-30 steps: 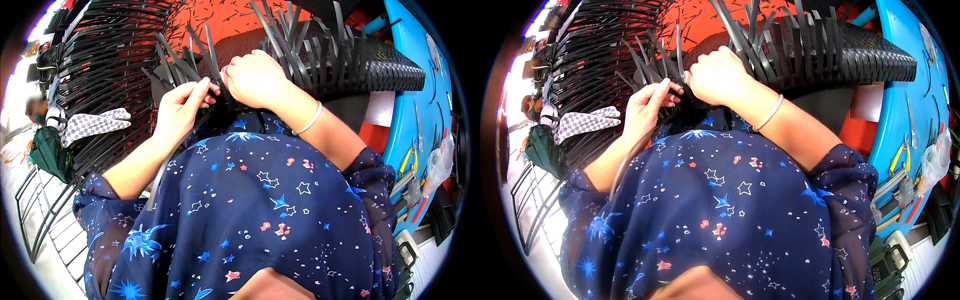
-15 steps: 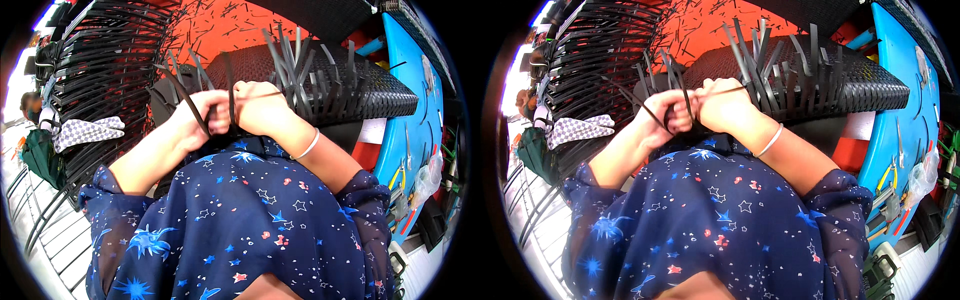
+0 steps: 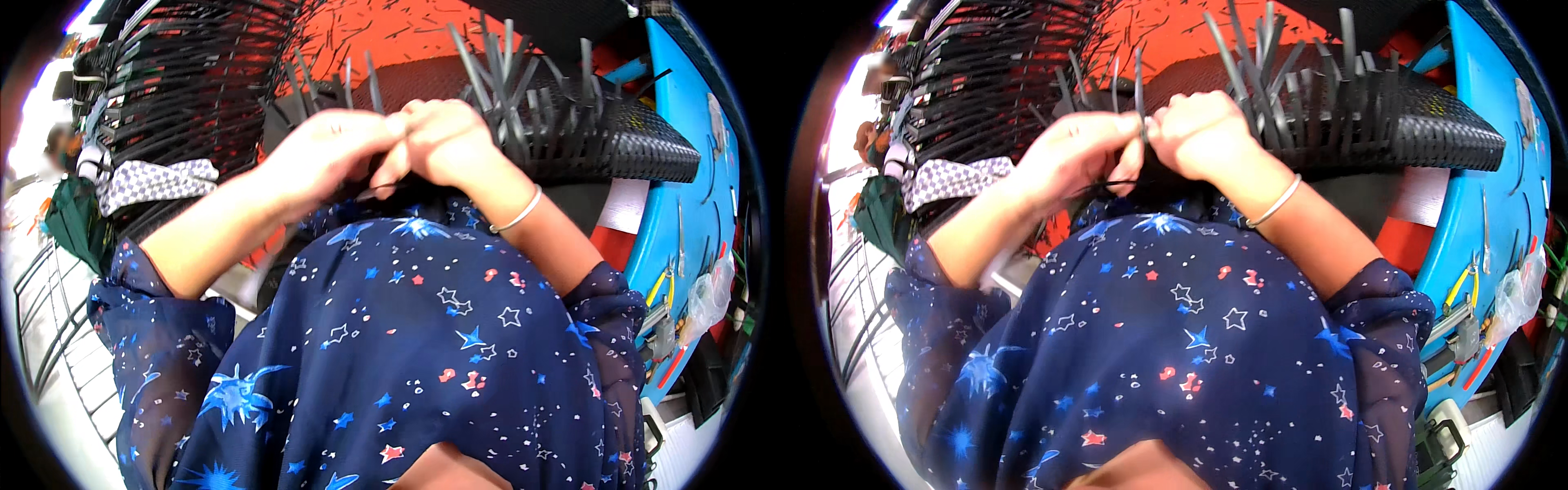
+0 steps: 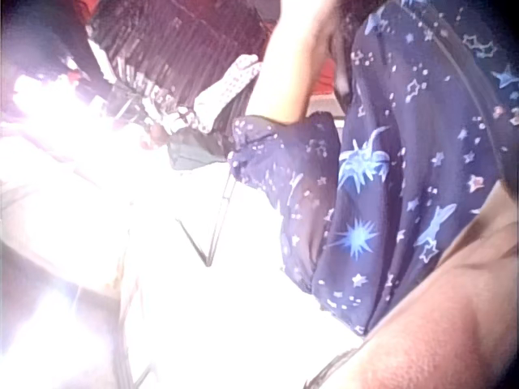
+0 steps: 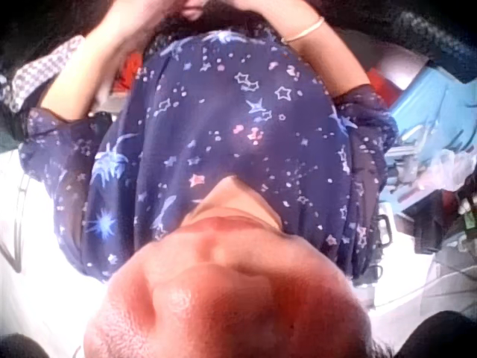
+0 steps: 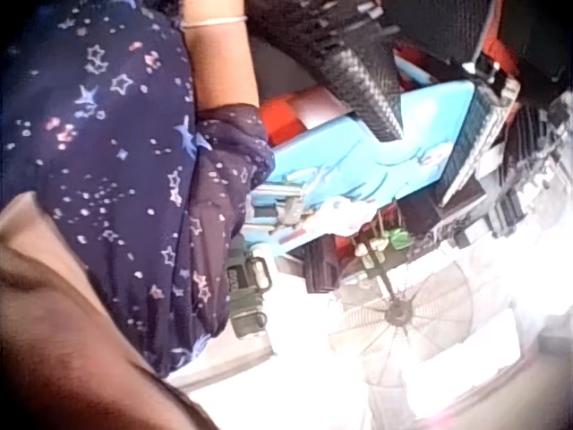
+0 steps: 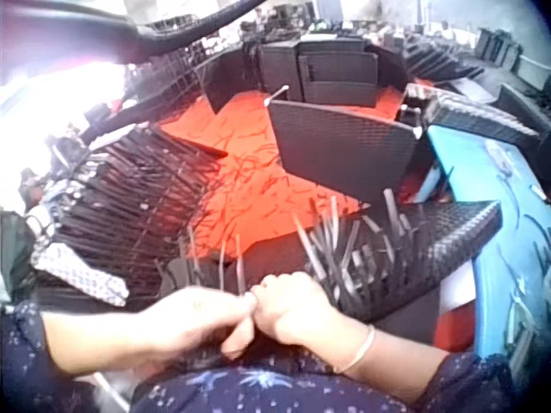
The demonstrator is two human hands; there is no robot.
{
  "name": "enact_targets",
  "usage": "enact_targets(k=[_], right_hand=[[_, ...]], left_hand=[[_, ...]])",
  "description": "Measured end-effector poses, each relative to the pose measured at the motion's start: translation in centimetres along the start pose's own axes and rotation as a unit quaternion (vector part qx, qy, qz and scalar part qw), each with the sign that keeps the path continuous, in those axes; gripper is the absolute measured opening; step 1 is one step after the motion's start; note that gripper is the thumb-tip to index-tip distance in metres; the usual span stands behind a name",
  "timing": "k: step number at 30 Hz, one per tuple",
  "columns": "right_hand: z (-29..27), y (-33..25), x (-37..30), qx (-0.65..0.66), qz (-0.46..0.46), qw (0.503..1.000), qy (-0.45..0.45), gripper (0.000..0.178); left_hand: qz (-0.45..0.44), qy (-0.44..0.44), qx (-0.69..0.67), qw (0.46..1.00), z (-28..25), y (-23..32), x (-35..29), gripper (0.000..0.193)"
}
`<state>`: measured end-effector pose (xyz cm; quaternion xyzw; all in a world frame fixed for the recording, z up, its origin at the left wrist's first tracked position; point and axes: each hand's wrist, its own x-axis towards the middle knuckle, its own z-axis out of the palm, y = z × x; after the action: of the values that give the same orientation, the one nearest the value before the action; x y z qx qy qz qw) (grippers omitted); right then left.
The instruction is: The person weaves black plastic strips into the frame of a chair seat. They repeatedly thread the strips through the existing weave pattern, pulling them tight to secure the structure. The task involves continuous hand manipulation of the plastic strips to build up the seat surface.
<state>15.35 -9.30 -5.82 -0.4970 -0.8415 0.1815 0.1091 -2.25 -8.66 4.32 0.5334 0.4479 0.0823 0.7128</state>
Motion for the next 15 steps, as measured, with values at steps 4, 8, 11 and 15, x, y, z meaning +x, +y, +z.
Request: enact_targets(k=[4,8,11,15], right_hand=[[-0.5,-0.3,-0.8,-0.013,0.011,0.999,0.041,0.04],[0.3,0.3,-0.8,-0.025,-0.017,0.997,0.073,0.04],[0.0,-0.1,-0.8,-0.04,-0.018,0.998,0.049,0.04],[-0.1,0.1,-0.9,-0.044,-0.014,0.997,0.056,0.039]], left_hand=[[0.134,0.083,0.0,0.987,-1.7,0.7,-1.7,0.055],[0.075,0.193,0.164,0.965,-3.7,-3.0,-2.8,0.035],[0.064,0.21,0.096,0.971,-2.5,-5.9,-2.9,0.028],[0.039,0.25,0.074,0.965,-3.0,-6.4,-1.9,0.027]])
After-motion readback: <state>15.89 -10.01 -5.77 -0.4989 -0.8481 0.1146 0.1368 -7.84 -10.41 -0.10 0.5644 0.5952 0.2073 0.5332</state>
